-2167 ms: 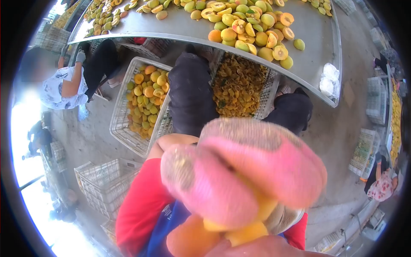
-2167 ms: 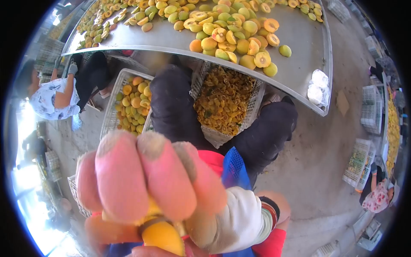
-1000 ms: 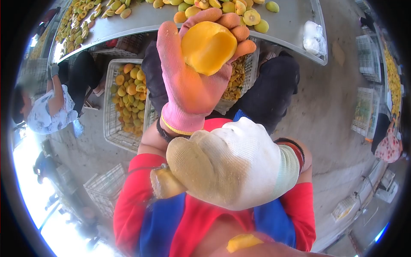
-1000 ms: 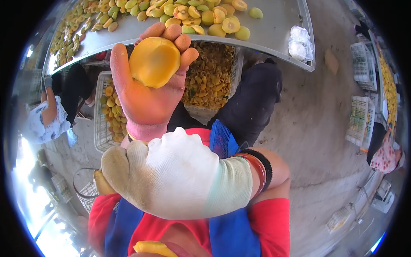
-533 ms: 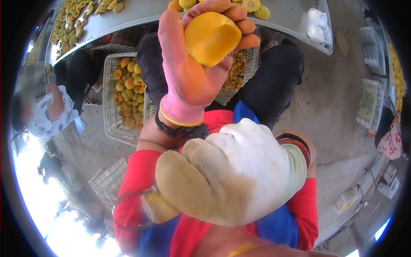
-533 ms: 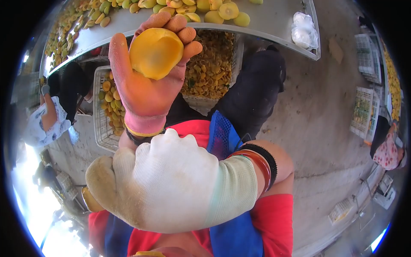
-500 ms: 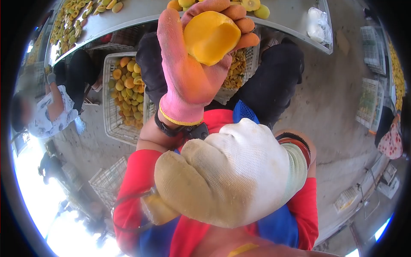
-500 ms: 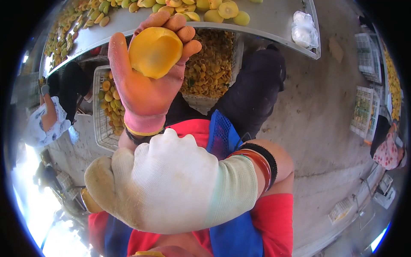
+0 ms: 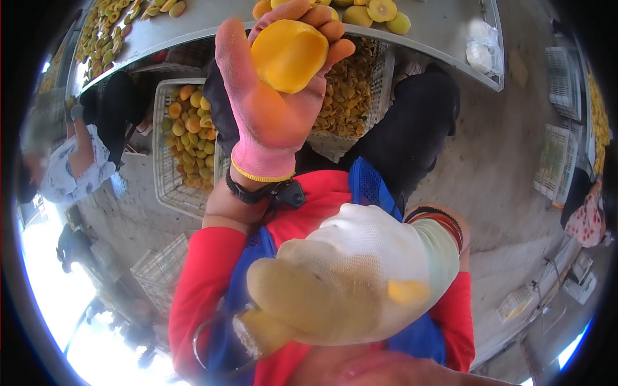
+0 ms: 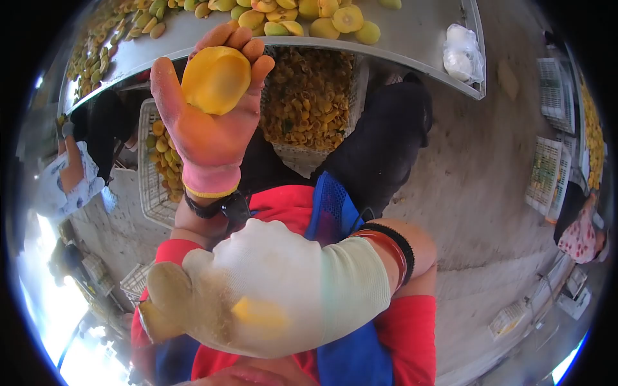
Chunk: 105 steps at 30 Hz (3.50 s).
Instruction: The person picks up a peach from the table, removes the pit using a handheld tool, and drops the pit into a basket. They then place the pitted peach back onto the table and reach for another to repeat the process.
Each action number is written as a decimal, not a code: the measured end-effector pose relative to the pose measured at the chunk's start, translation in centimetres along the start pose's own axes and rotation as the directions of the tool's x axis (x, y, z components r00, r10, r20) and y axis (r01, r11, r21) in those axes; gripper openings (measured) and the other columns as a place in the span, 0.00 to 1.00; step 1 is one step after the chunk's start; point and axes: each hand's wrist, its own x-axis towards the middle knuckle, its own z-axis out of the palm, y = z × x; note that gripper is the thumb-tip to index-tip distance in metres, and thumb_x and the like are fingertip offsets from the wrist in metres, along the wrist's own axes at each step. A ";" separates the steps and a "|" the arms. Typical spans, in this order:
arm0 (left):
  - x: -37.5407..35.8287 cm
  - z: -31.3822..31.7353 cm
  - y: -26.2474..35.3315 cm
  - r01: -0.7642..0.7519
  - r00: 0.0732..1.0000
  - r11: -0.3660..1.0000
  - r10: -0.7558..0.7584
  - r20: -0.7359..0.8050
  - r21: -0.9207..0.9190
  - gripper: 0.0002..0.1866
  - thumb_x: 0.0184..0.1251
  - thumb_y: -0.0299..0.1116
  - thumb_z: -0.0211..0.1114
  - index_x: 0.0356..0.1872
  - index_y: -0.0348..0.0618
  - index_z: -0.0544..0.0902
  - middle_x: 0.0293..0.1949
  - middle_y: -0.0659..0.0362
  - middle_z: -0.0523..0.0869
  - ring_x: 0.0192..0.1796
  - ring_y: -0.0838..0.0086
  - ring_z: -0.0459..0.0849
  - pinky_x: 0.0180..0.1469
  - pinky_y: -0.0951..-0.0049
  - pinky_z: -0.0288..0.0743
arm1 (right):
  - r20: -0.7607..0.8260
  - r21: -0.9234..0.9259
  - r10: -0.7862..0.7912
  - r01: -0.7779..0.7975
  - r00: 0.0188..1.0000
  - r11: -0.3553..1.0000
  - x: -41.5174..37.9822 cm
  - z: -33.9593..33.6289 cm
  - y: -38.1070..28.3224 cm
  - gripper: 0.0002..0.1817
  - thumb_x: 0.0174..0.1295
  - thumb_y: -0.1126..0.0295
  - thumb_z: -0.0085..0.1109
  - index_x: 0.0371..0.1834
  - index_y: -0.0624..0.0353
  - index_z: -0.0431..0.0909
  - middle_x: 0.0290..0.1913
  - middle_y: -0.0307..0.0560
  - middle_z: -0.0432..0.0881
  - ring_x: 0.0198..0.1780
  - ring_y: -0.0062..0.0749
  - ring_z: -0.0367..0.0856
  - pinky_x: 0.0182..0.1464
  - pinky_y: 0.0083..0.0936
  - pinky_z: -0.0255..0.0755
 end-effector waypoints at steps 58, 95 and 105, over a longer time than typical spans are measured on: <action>-2.8 2.7 -0.3 -0.159 0.975 0.615 0.221 0.025 0.773 0.44 0.68 0.76 0.47 0.53 0.38 0.80 0.47 0.49 0.84 0.42 0.63 0.85 0.49 0.62 0.82 | -0.282 0.563 0.408 -0.194 0.869 0.803 2.8 -1.3 7.7 0.05 0.68 0.71 0.53 0.38 0.60 0.70 0.20 0.33 0.70 0.19 0.16 0.68 0.21 0.21 0.61; -2.2 1.6 -0.5 -0.097 0.989 0.889 0.136 -0.057 0.448 0.38 0.71 0.71 0.47 0.49 0.40 0.82 0.49 0.50 0.84 0.56 0.52 0.83 0.61 0.48 0.76 | -0.702 -0.469 -0.223 -0.203 0.676 0.860 2.4 -0.7 9.3 0.11 0.62 0.72 0.63 0.46 0.55 0.75 0.26 0.51 0.77 0.27 0.53 0.82 0.26 0.41 0.75; -2.0 0.7 -0.6 -0.083 0.991 0.926 0.116 -0.067 0.367 0.37 0.72 0.70 0.46 0.48 0.40 0.82 0.47 0.51 0.82 0.55 0.51 0.82 0.66 0.48 0.71 | -0.578 -0.493 -0.216 -0.125 0.787 0.861 2.4 -1.2 10.6 0.11 0.64 0.71 0.61 0.47 0.60 0.73 0.26 0.56 0.77 0.27 0.57 0.81 0.27 0.44 0.74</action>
